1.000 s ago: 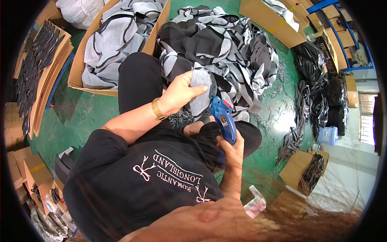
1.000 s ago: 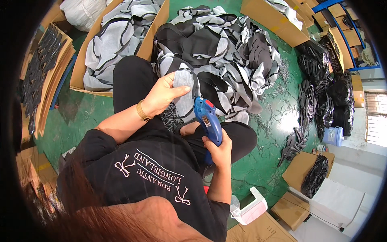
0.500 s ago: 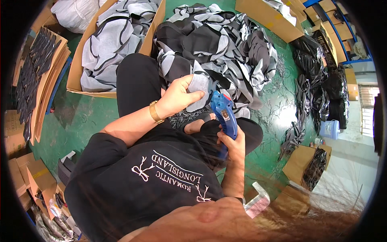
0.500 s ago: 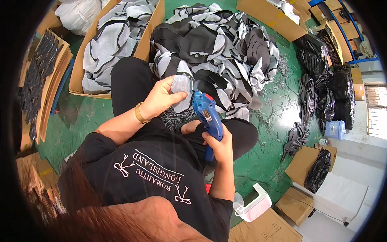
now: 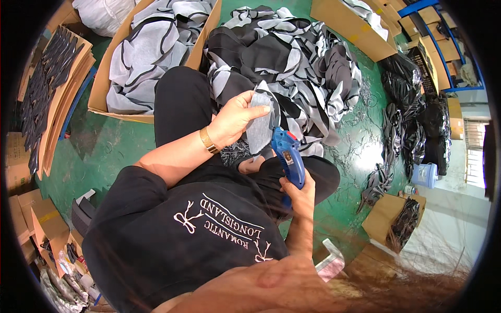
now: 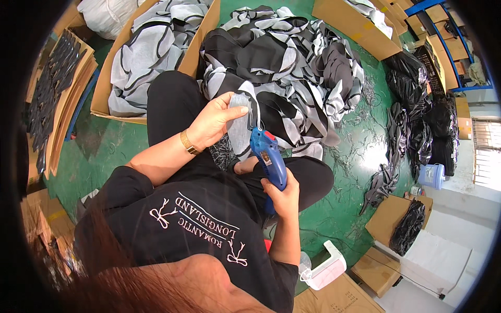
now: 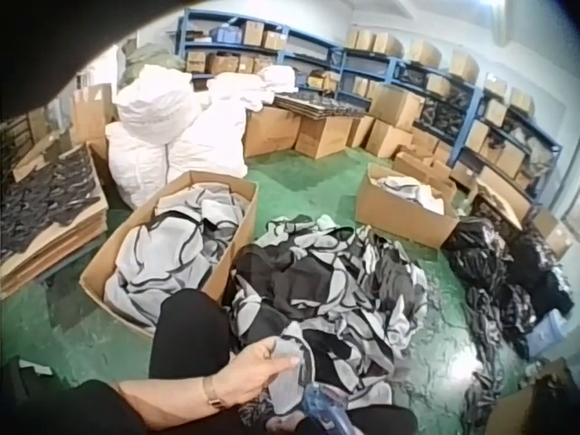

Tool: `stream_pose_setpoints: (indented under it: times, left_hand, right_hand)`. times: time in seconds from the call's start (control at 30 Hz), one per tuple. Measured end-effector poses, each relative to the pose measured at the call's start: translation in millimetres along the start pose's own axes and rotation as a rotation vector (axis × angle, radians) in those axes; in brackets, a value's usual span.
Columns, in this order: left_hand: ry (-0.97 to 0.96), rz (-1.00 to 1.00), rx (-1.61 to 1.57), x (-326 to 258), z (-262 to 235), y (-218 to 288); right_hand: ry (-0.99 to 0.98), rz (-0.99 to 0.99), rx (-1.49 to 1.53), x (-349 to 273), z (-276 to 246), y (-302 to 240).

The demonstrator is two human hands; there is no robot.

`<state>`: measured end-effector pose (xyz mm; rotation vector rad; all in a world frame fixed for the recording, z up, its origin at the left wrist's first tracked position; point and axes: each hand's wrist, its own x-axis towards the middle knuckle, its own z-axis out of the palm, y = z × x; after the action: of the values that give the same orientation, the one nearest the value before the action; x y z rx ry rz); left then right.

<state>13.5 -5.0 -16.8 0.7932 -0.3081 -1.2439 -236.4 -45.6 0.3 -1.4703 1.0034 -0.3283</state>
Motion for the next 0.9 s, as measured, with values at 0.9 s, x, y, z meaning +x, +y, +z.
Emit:
stream_pose_setpoints:
  times: [0.9]
  left_hand:
    - [-0.081, 0.204, 0.468, -12, -4, 5]
  right_hand:
    - [-0.067, 0.045, 0.216, 7, -5, -13]
